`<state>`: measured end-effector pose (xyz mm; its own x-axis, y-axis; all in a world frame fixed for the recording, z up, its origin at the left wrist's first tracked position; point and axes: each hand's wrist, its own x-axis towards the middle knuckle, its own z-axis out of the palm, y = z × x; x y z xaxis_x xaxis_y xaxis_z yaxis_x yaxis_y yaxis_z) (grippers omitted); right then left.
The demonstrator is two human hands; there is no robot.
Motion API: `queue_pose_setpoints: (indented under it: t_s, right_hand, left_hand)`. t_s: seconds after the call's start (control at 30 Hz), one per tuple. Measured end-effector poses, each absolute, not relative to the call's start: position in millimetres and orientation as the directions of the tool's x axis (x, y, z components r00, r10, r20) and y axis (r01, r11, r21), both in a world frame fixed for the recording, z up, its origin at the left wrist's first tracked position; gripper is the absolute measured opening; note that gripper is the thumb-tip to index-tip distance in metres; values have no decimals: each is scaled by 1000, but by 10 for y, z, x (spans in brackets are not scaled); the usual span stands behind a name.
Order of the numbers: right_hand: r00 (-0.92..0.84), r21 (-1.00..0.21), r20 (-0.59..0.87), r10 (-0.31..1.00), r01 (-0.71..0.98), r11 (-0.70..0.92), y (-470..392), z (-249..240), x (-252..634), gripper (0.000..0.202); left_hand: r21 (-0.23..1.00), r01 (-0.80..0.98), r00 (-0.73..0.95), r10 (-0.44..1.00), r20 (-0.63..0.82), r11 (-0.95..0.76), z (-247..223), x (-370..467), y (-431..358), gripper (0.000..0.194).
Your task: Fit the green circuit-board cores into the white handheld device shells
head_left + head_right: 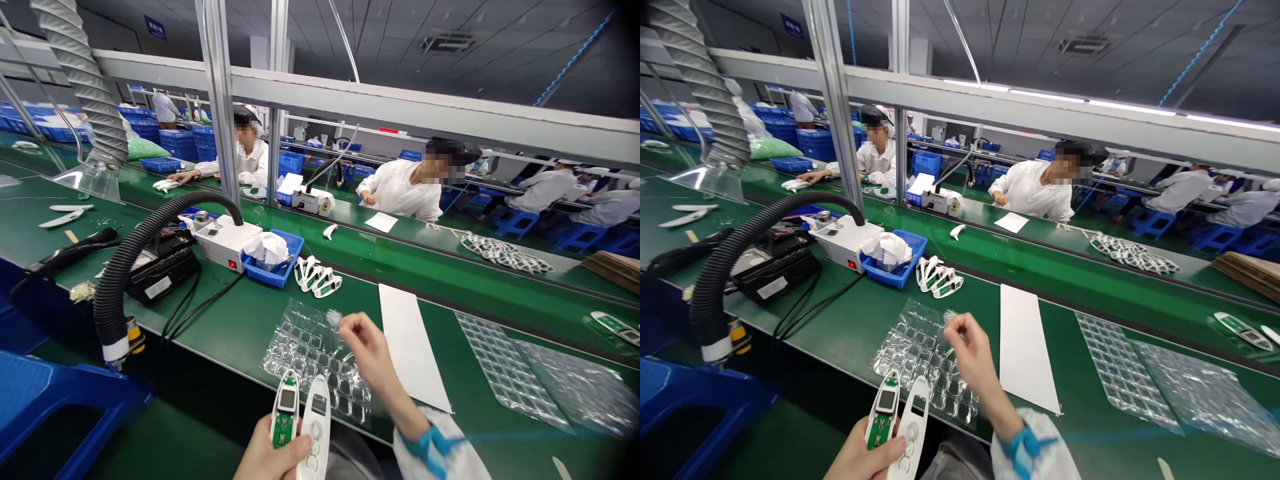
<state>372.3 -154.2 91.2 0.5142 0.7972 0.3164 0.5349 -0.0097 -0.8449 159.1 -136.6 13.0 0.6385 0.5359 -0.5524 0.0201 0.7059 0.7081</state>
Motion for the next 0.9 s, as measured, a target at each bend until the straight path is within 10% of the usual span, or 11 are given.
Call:
queue_pose_setpoints:
  t_s: [0.9]
  right_hand:
    - [395, -566, 264, 880, 802, -190, -1345, 375, 3649, 18]
  left_hand:
    - [800, -6, 534, 679, -504, 599, 364, 1508, -1128, 40]
